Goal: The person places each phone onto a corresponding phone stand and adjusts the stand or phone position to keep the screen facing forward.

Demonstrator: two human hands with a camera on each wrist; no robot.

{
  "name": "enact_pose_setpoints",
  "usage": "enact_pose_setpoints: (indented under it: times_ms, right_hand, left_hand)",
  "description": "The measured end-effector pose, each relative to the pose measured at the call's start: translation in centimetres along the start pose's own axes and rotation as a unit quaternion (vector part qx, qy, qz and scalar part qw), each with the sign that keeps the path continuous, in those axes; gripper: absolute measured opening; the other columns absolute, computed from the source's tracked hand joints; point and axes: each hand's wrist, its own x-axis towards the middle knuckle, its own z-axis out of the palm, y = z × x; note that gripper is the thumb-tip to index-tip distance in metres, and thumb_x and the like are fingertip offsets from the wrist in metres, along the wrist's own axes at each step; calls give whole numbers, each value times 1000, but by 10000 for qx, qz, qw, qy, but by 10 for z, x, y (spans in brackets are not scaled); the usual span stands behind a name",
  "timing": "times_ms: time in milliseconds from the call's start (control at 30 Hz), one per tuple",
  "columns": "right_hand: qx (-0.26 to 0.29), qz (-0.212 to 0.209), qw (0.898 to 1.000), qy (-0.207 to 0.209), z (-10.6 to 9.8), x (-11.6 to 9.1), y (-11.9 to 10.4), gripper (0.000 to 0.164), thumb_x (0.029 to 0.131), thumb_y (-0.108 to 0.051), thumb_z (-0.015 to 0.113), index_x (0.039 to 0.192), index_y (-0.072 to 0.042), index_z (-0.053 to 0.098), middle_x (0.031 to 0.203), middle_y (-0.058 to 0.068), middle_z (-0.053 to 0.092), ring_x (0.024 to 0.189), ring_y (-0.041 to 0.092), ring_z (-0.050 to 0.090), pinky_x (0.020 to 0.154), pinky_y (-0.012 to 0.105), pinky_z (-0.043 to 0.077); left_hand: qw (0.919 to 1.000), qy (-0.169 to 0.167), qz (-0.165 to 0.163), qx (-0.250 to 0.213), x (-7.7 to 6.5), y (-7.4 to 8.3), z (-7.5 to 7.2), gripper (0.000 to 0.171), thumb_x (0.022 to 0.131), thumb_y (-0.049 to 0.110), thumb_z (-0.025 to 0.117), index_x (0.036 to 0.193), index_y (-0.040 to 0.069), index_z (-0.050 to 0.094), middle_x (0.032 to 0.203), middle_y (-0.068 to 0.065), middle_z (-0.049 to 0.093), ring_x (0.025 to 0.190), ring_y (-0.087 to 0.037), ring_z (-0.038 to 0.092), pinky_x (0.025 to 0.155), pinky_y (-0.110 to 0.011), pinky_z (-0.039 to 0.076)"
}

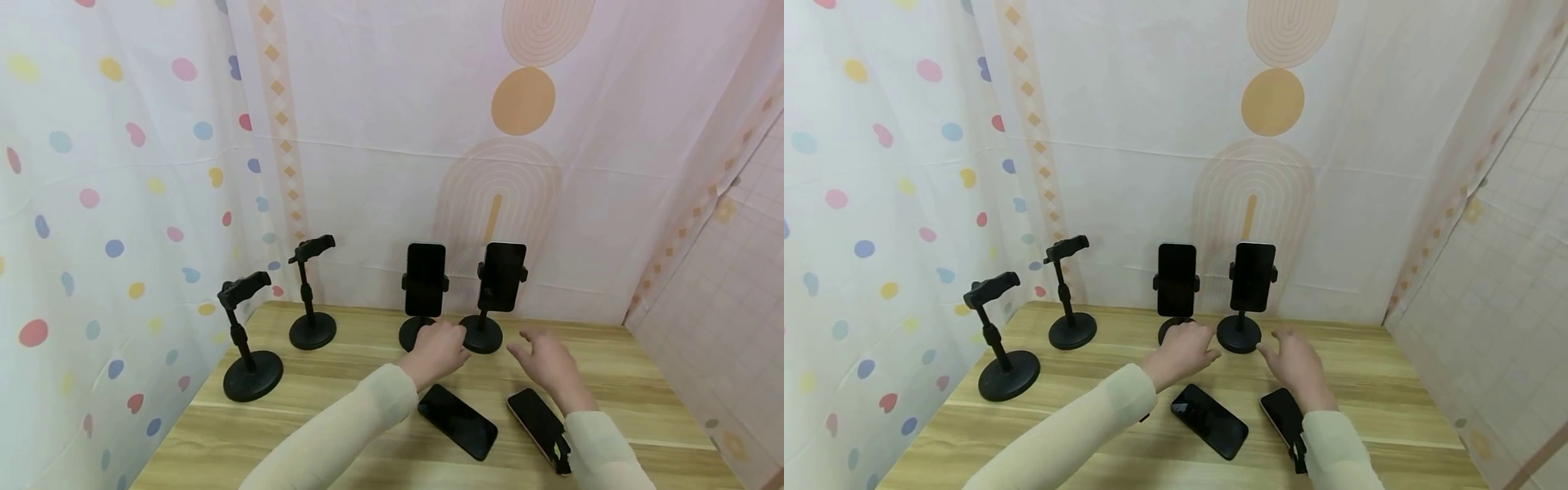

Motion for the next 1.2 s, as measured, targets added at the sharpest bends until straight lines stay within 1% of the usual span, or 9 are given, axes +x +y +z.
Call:
enact_pose_setpoints:
  times_ms: [200, 267, 367, 433, 567, 733, 833, 967, 1200]
  right_hand:
    - [-113, -67, 9993, -345, 9, -13, 2, 52, 98, -33, 63, 126, 10, 60, 127, 34, 57, 117, 51, 53, 96, 61, 43]
    - [-196, -38, 9990, -410, 12, -18, 2, 53, 97, -34, 65, 126, 9, 61, 126, 33, 58, 116, 50, 55, 95, 60, 43]
    - [-435, 2, 9981, -445, 17, -25, 4, 54, 95, -36, 67, 124, 9, 62, 124, 32, 58, 111, 49, 58, 91, 59, 46]
    - [-636, 34, 9968, -480, 21, -30, 6, 54, 93, -37, 69, 123, 8, 63, 121, 30, 60, 107, 47, 60, 89, 57, 48]
    - [-906, 151, 9937, -636, 30, -38, 9, 55, 91, -39, 71, 121, 6, 65, 118, 28, 62, 104, 44, 63, 86, 56, 50]
    - [-1042, 209, 9911, -797, 35, -46, 9, 53, 88, -40, 74, 116, 5, 68, 114, 26, 65, 102, 43, 63, 85, 55, 50]
    - [-992, 270, 9907, -887, 36, -48, 10, 49, 88, -38, 75, 114, 3, 69, 108, 22, 66, 97, 39, 64, 80, 54, 51]
    - [-833, 422, 9902, -1042, 37, -51, 11, 48, 87, -38, 76, 113, 2, 69, 105, 19, 66, 92, 33, 64, 77, 52, 51]
    - [-792, 418, 9896, -1124, 39, -54, 9, 53, 86, -36, 77, 114, 8, 67, 108, 24, 67, 97, 41, 65, 82, 54, 51]
  left_hand:
    - [9995, -236, -83, 179, -16, -8, 13, 22, 93, 38, 70, 94, 16, 68, 84, 1, 63, 76, -17, 63, 65, -35, 50]
    - [9992, -286, -156, 235, -22, -11, 17, 23, 92, 39, 70, 95, 17, 69, 88, -1, 64, 81, -19, 63, 68, -37, 50]
    - [9988, -245, -293, 316, -28, -16, 24, 27, 90, 40, 72, 103, 17, 72, 98, -4, 65, 90, -23, 63, 75, -42, 52]
    - [9986, -223, -391, 283, -32, -21, 27, 29, 89, 39, 74, 106, 16, 73, 102, -6, 65, 92, -25, 62, 76, -44, 52]
    - [9981, -241, -537, 165, -40, -33, 32, 23, 85, 33, 77, 97, 14, 74, 95, -6, 65, 86, -25, 62, 72, -43, 53]
    - [9964, -429, -732, -18, -51, -46, 35, 25, 81, 31, 81, 95, 12, 75, 93, -4, 69, 86, -23, 65, 72, -39, 54]
    - [9951, -500, -824, -206, -57, -55, 37, 26, 80, 30, 82, 95, 10, 74, 92, -3, 69, 86, -23, 65, 71, -40, 54]
    - [9940, -516, -925, -261, -64, -67, 40, 24, 80, 28, 83, 90, 10, 71, 87, -2, 67, 82, -22, 65, 67, -40, 54]
    - [9906, -619, -1134, -440, -71, -87, 41, 24, 79, 24, 84, 86, 7, 69, 81, -3, 66, 74, -21, 64, 64, -38, 53]
